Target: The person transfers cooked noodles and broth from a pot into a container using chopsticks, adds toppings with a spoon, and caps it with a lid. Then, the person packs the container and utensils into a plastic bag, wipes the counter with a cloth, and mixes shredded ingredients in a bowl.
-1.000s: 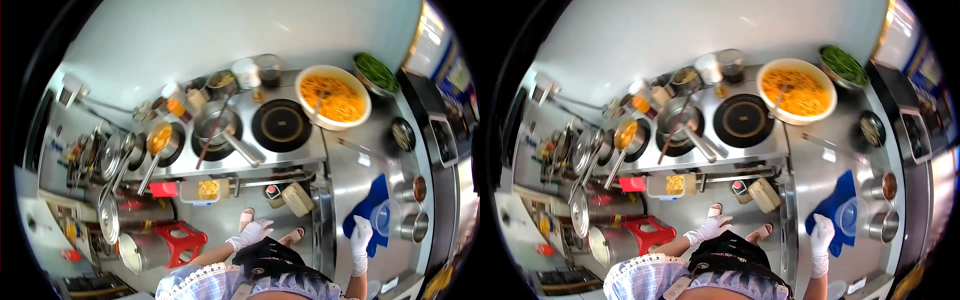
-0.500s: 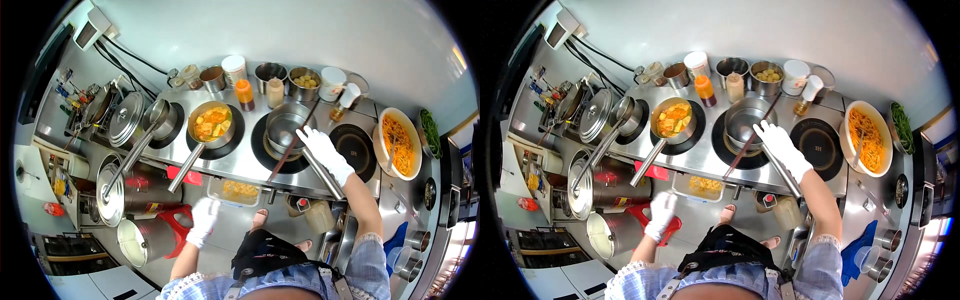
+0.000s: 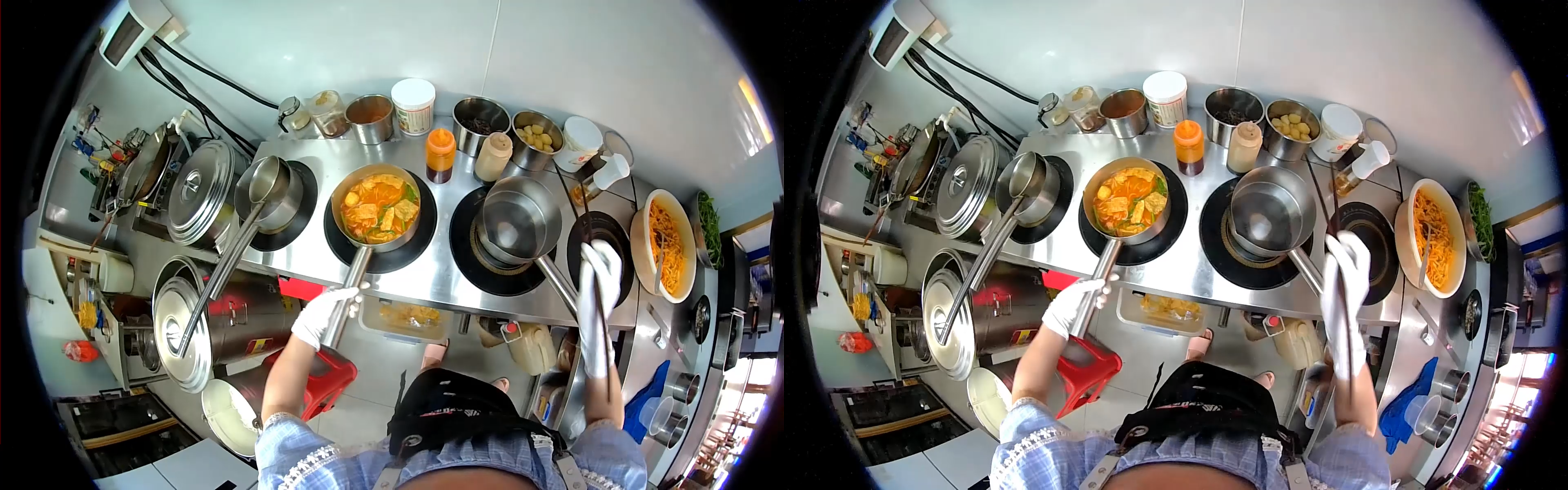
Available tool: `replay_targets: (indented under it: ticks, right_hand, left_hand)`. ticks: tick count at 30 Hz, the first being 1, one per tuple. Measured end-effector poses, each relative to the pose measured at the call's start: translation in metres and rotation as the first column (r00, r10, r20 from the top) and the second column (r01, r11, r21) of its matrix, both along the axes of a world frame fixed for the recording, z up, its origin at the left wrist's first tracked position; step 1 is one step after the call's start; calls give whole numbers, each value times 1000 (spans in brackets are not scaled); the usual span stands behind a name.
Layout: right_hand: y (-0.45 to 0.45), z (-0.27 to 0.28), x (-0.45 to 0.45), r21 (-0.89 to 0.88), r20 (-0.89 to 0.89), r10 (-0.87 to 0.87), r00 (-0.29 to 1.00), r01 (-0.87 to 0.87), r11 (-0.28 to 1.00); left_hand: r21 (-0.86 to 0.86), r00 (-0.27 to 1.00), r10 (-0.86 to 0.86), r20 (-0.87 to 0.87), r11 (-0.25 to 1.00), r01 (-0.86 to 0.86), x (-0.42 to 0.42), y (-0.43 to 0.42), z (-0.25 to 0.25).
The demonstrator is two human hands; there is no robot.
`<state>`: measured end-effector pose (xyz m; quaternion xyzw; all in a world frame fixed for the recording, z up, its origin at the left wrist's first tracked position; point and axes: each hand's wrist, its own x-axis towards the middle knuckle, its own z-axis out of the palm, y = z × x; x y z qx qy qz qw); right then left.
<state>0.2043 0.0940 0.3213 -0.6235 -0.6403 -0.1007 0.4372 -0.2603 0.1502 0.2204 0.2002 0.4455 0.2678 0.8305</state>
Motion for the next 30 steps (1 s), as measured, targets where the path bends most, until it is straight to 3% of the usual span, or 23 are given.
replay_targets:
  ticks: [2,5,8,10,14,16,17,18,20,22,24,27,30]
  right_hand:
    - [-35,12,-10,43,-433,80,898,-69,997]
    - [-69,15,-18,11,-693,19,721,-15,1000]
    - [-87,16,-16,60,-888,117,444,-142,988]
    - [-93,23,-21,89,-920,149,363,-177,980]
    - [-108,44,-27,240,-971,231,-67,-266,934]
    - [-118,54,-26,222,-968,251,29,-373,901]
    - [-123,59,-25,198,-953,272,135,-402,894]
    - [-128,54,-12,111,-861,321,395,-471,875]
    - [-140,76,-6,-4,-716,322,619,-466,885]
    - [-153,92,2,-50,-682,339,648,-504,862]
    - [-163,93,20,27,-582,522,624,-627,779]
    - [-181,91,47,-53,-468,566,678,-661,748]
    - [-203,78,79,-20,-621,487,614,-634,773]
  left_hand:
    - [15,999,-4,-44,1000,4,15,-9,-18]
    - [53,994,70,-86,996,-66,37,-29,-14]
    - [90,989,92,-117,993,-81,47,-54,0]
    - [95,990,72,-123,994,-61,52,-73,14]
    - [100,991,13,-135,995,0,54,-113,38]
    - [111,985,-14,-174,993,34,68,-135,65]
    - [119,977,-37,-211,991,63,75,-146,78]
    - [125,975,-48,-216,989,76,81,-155,88]
    - [90,954,-126,-273,984,156,93,-174,104]
    - [104,946,-187,-264,970,221,110,-188,113]
    - [118,929,-283,-237,941,317,131,-201,121]
    - [106,905,-363,-221,914,393,174,-224,137]
    - [85,870,-448,-205,878,472,214,-246,137]
